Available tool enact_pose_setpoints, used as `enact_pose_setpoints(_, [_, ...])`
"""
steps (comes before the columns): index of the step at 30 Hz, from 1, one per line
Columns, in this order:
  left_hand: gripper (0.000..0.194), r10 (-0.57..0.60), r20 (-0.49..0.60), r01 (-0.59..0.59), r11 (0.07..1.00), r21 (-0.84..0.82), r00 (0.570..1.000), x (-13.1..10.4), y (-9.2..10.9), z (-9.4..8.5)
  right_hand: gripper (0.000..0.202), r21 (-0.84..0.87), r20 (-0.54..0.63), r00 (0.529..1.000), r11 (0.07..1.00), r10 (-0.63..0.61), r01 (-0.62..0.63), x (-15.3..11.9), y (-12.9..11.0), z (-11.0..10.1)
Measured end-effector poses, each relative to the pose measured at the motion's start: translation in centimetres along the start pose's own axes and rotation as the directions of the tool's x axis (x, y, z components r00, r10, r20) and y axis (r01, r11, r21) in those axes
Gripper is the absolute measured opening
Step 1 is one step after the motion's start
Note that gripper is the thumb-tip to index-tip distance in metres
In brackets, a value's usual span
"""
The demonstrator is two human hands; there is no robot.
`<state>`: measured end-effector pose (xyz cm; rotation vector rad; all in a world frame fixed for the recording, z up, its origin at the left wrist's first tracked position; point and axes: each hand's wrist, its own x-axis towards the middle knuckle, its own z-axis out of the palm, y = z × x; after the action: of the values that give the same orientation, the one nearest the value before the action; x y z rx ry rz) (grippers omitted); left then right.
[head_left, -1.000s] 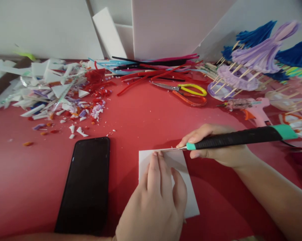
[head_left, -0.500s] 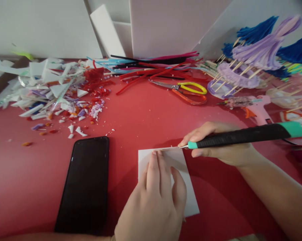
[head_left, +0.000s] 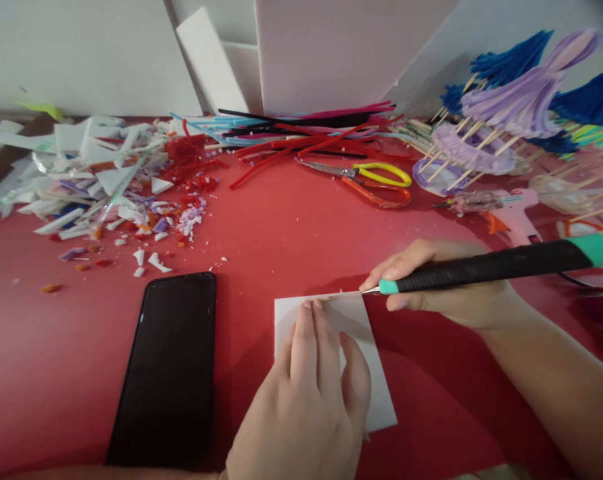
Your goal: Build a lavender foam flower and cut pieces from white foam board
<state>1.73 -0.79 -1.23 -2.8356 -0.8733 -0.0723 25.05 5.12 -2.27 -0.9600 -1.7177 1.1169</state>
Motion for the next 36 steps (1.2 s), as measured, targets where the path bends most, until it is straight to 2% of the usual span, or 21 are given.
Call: enact_pose_setpoints(36, [0.039, -0.006, 0.019, 0.006, 1.0, -0.016, 1.0, 0.03, -0.05, -0.23, 0.03, -0.004, 0.001, 0.998, 0.998, 0.055, -0.055, -0.08, -0.33, -0.62])
